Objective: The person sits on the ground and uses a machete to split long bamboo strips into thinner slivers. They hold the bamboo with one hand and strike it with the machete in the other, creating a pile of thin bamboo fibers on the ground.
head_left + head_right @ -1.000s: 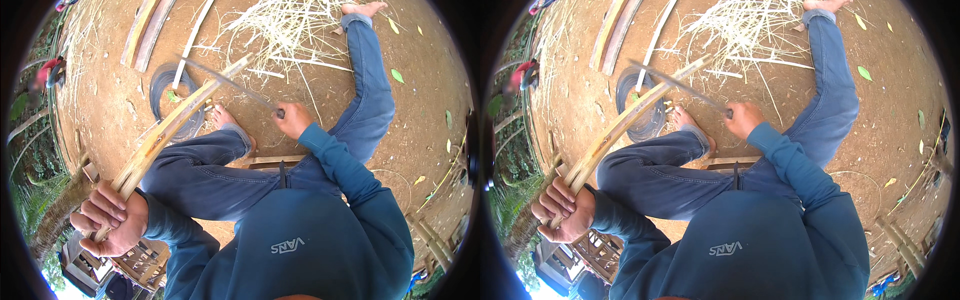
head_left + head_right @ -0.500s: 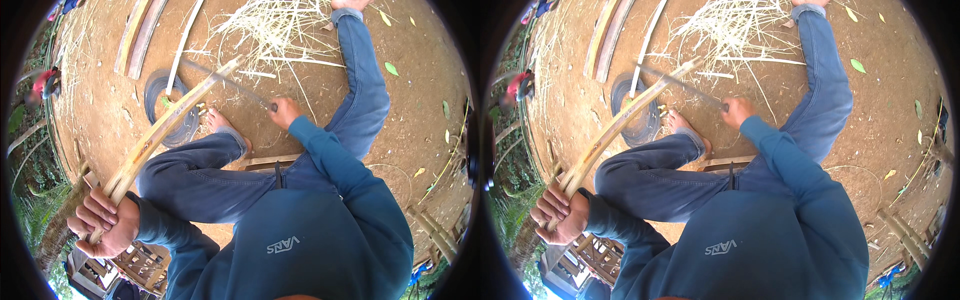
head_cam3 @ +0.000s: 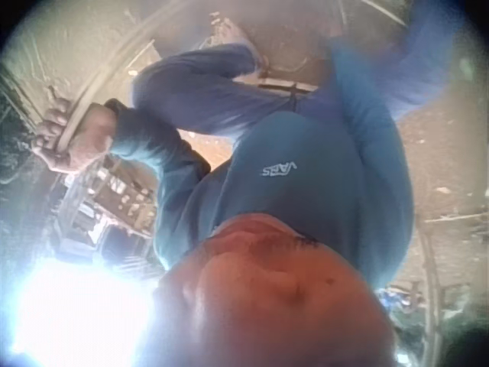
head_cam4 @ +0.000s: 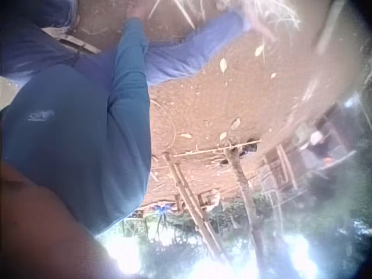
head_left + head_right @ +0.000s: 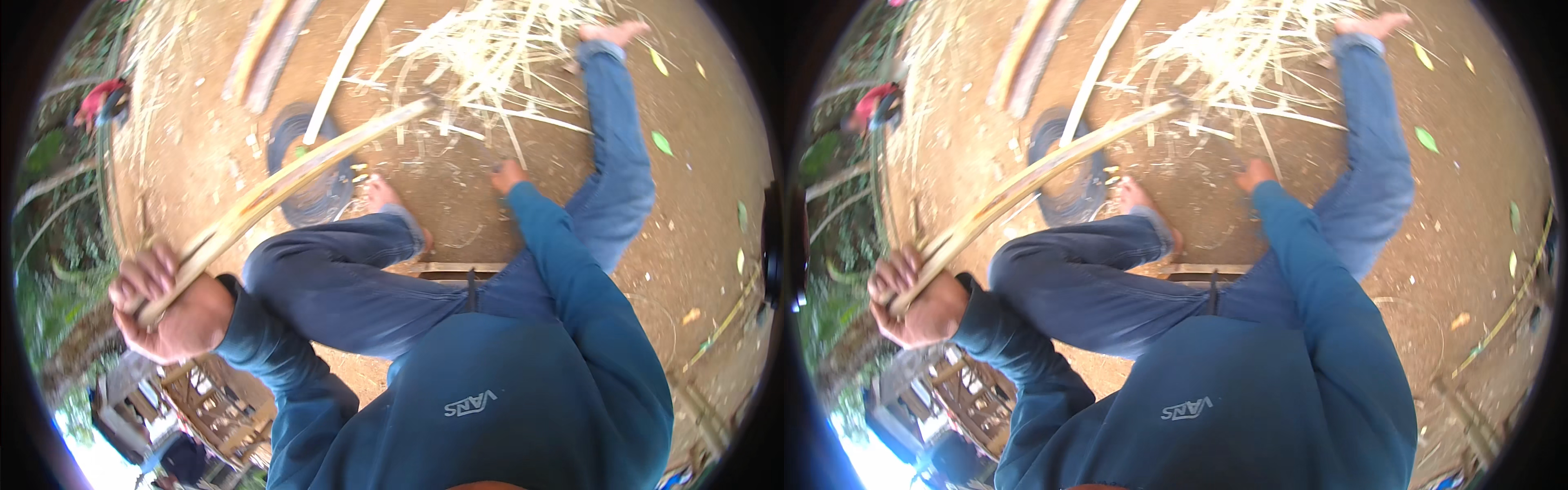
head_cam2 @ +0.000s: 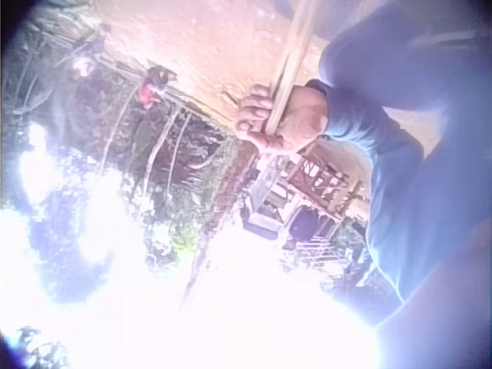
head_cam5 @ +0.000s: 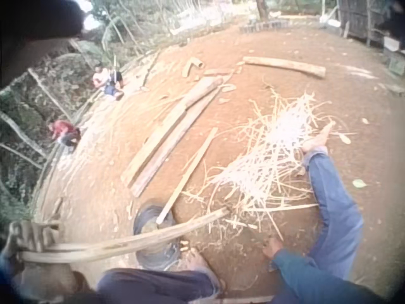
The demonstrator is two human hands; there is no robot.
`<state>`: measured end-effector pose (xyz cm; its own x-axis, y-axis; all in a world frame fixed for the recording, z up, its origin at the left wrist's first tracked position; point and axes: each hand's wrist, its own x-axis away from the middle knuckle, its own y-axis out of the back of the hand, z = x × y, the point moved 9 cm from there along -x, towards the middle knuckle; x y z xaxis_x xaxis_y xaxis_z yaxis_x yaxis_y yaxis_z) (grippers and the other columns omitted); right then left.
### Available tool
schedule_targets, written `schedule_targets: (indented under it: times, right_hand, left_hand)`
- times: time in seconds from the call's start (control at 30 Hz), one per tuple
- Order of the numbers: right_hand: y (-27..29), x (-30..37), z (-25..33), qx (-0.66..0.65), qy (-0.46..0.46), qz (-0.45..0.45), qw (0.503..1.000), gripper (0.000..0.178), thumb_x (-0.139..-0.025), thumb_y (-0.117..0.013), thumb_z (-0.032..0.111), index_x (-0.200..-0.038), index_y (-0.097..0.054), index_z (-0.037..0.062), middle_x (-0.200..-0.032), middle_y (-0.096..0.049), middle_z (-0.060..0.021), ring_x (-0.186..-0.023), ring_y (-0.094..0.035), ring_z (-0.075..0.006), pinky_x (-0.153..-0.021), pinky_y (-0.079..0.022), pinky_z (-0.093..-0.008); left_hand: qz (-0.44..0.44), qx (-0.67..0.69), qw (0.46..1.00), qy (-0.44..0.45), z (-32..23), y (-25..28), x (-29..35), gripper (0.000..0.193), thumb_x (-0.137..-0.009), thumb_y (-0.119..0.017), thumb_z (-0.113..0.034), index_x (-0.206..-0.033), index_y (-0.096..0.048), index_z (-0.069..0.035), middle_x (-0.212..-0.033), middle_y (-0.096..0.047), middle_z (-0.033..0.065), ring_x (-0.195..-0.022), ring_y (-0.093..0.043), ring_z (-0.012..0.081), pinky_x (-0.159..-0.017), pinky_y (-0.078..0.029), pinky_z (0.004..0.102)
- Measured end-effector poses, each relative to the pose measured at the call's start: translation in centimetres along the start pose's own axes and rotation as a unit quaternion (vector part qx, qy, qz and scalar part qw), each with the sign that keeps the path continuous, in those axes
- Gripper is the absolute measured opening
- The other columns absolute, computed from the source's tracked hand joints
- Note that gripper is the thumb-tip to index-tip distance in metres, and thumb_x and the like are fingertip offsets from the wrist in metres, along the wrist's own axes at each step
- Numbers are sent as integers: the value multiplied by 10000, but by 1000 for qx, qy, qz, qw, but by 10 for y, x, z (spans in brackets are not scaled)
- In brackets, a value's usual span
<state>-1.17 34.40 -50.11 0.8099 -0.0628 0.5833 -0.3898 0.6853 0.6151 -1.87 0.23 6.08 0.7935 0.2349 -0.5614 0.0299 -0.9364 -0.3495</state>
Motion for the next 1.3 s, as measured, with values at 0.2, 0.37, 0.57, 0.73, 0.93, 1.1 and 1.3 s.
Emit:
schedule_targets:
  times: [0.2, 0.37, 0.57, 0.73, 0.93, 1.1, 1.3]
  right_hand:
    - [19, 50, 69, -106, 30, 46, 993, 357, -773, -675, 343, -683, -581, 11, -598, -567, -134, -542, -553, -226, -537, -429, -398]
    - [60, 138, 181, -143, 188, 7, 972, 351, -796, -671, 345, -762, -589, 5, -585, -547, -112, -509, -514, -211, -495, -405, -376]
    - [117, 238, 295, -194, 383, 26, 903, 254, -798, -682, 244, -775, -578, 14, -580, -568, -167, -521, -609, -321, -485, -441, -426]
    - [127, 257, 310, -223, 443, 3, 868, 192, -744, -718, 143, -746, -557, 38, -556, -533, -171, -508, -577, -345, -466, -430, -409]
    - [129, 271, 306, -217, 453, 20, 864, 174, -712, -711, 136, -773, -567, 59, -594, -564, -152, -568, -591, -356, -506, -454, -420]
    - [125, 267, 295, -175, 453, 1, 874, 190, -713, -710, 178, -814, -582, 83, -641, -604, -131, -605, -613, -349, -534, -484, -435]
    - [117, 262, 268, -189, 443, -17, 876, 176, -683, -694, 113, -808, -584, 56, -644, -584, -162, -600, -597, -361, -511, -448, -413]
  left_hand:
    - [-46, -6, 997, -57, -37, 9, -12, 183, -906, -456, -221, -862, -490, -46, -692, -412, 39, -602, -375, 138, -596, -323, 294]
    - [-22, -9, 996, -85, -41, -3, -5, 230, -882, -479, -266, -793, -489, -54, -624, -397, 20, -523, -346, 121, -510, -298, 266]
    - [-30, -15, 994, -102, -44, -24, 12, 262, -868, -482, -300, -794, -504, -50, -628, -401, 25, -526, -351, 123, -513, -294, 276]
    - [-19, -23, 992, -122, -45, -34, 20, 300, -880, -469, -336, -818, -513, -46, -628, -391, 19, -529, -347, 117, -510, -289, 271]
    - [-3, -47, 989, -141, -49, -45, 36, 346, -908, -424, -385, -852, -499, -52, -627, -360, 12, -535, -322, 117, -504, -277, 268]
    - [-25, -76, 983, -164, -53, -48, 47, 380, -923, -393, -411, -857, -496, -51, -623, -347, 9, -537, -305, 120, -505, -266, 270]
    - [-40, -85, 980, -178, -60, -45, 52, 400, -930, -368, -411, -832, -507, -50, -611, -335, 10, -528, -297, 123, -509, -257, 273]
